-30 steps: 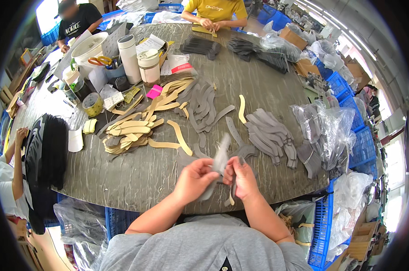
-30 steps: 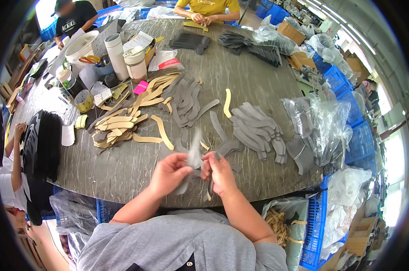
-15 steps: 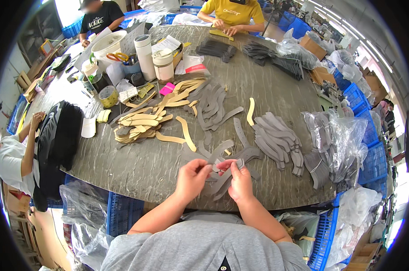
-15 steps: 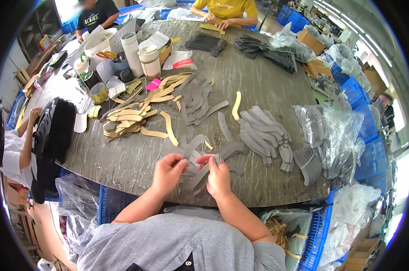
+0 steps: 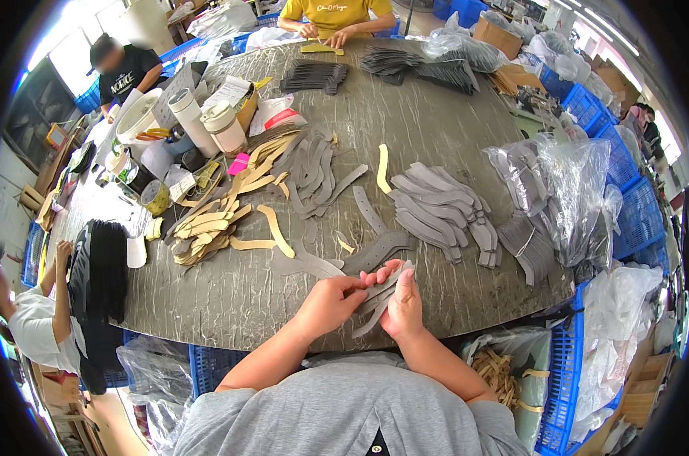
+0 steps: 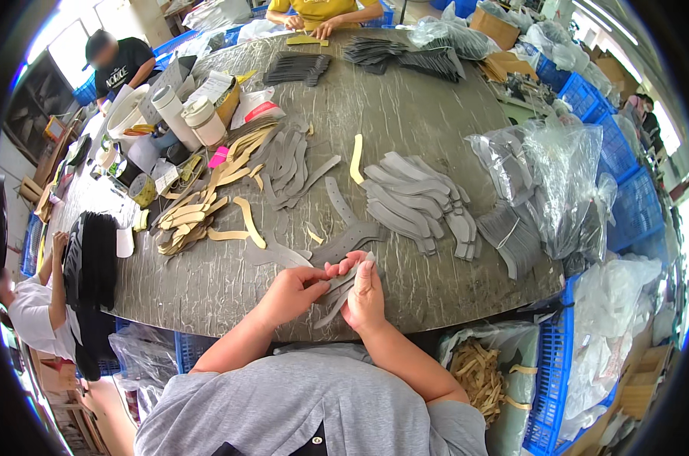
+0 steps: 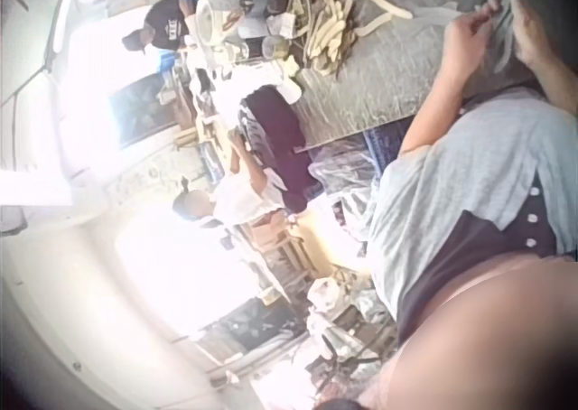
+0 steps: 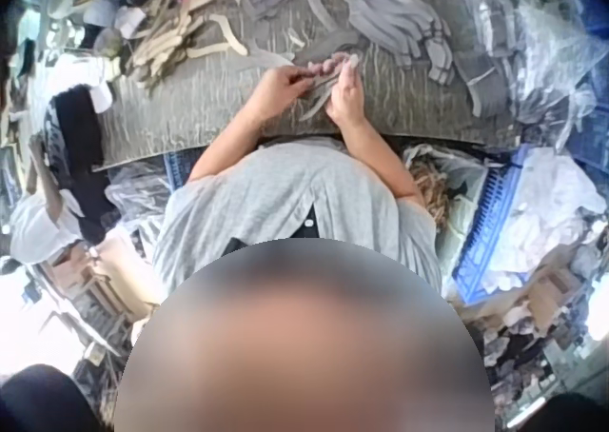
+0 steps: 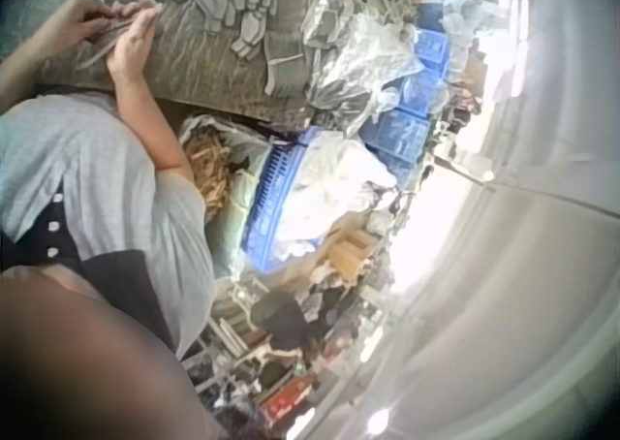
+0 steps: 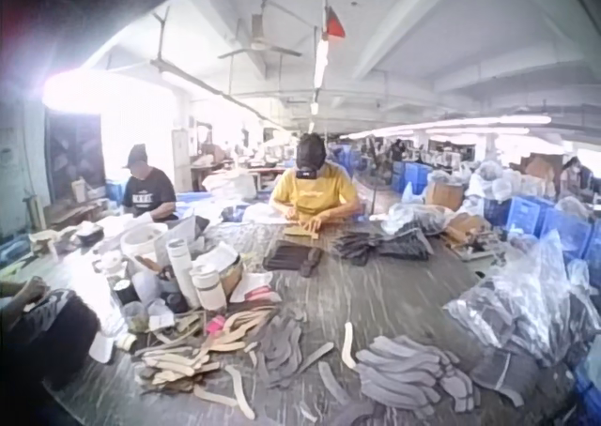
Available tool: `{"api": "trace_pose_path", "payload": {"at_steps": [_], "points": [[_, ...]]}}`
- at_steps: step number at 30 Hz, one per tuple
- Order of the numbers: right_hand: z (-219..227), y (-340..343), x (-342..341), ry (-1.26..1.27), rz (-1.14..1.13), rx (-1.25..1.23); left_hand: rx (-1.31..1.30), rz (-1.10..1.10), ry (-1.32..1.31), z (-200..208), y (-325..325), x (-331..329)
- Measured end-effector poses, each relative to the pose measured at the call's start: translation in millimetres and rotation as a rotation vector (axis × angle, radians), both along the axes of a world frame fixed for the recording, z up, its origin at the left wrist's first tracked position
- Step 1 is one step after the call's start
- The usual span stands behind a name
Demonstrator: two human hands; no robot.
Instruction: The person repeatedly picks up small gray and beige shoe components, aligns them, and presses them together by hand. They handle the parts one at a time, occasionally stacking completed pieces on the table. The workspace contains piles of similar components and plastic packaging.
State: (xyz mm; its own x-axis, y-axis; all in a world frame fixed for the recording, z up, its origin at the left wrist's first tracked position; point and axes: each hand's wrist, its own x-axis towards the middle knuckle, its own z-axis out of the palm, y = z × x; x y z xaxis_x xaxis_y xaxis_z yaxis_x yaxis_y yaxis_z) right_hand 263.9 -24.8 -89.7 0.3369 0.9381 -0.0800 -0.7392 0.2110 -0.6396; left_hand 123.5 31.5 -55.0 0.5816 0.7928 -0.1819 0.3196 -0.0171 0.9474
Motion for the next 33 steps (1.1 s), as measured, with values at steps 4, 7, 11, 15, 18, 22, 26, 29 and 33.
{"api": "trace_pose_path", "payload": {"at_steps": [4, 7, 11, 15, 18, 22, 26, 29, 33], "points": [[-3, 1, 7, -0.13, -0.029, -0.009, 0.605, -0.134, 0.04, 5, 5, 7], [-4, 3, 3, -0.208, -0.067, 0.003, 0.336, -0.229, 0.191, 13, -3, 8], [-18, 6, -1, -0.273, -0.125, 0.075, 0.504, -0.277, 0.328, 11, -1, 6], [-12, 10, 2, -0.26, -0.043, 0.029, 0.366, -0.119, 0.258, 12, 1, 3], [-15, 11, 7, -0.202, -0.033, -0.089, 0.424, 0.023, 0.178, 18, -1, 3], [-1, 11, 3, -0.134, -0.051, -0.092, 0.49, -0.174, 0.308, 21, -4, 3], [8, 14, 4, 0.03, -0.033, -0.141, 0.794, -0.158, 0.279, 11, -8, 8], [3, 11, 8, 0.008, -0.042, -0.167, 0.696, -0.302, 0.324, 11, -5, 7], [-9, 6, 8, -0.071, -0.064, 0.041, 0.392, -0.423, 0.417, 23, -10, 11]]}}
